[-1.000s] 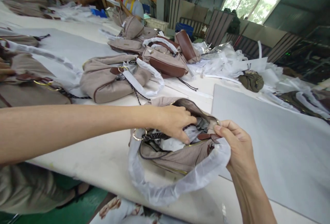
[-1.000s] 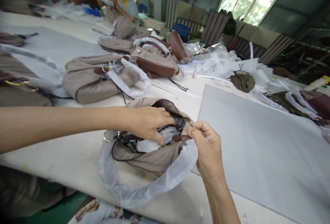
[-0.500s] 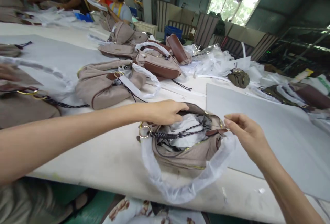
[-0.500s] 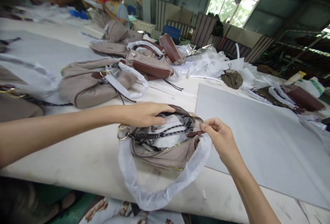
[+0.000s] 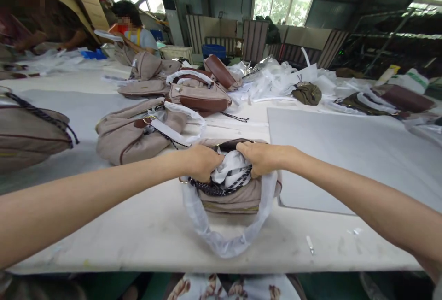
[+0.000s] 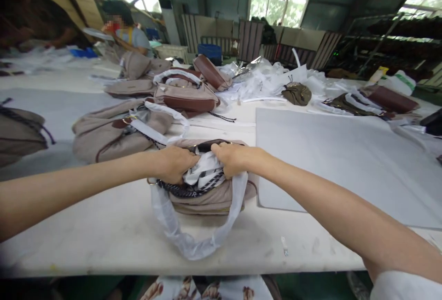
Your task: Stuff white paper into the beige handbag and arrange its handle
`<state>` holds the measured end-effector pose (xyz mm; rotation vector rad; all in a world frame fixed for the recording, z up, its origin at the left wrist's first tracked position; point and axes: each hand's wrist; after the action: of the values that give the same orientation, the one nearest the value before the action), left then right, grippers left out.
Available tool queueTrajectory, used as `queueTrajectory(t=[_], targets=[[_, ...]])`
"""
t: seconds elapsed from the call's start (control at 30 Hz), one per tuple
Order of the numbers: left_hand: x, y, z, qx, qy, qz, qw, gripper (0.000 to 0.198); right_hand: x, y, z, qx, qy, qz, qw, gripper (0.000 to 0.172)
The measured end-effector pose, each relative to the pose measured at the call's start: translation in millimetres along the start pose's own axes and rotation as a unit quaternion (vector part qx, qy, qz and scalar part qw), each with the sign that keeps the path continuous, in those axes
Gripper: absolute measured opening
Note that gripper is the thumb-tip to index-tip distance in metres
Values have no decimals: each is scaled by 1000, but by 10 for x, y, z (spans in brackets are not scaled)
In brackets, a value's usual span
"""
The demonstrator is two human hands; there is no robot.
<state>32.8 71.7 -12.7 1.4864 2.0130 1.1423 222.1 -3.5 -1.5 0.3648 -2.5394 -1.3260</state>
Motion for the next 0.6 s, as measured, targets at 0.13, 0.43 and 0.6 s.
queueTrajectory(t=[0.13, 0.43, 0.6], targets=[[35, 70, 44, -13, 9, 16, 1000, 38, -102, -55, -32, -20, -16, 8, 1000, 43], [160, 149, -168, -36, -47, -68, 996, 25, -301, -202, -260, -88, -1, 91, 992, 9], [104, 67, -451, -99, -102, -125, 982, 38, -303, -258, -349, -158, 141, 291, 933, 10]])
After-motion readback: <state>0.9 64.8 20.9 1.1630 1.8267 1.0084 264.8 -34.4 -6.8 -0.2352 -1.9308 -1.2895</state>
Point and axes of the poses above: each hand's wrist, its own z-axis towards the middle knuckle, its own y-axis out of the back of the hand, x = y × z, and after that the axes turned 13 degrees about x, right-handed
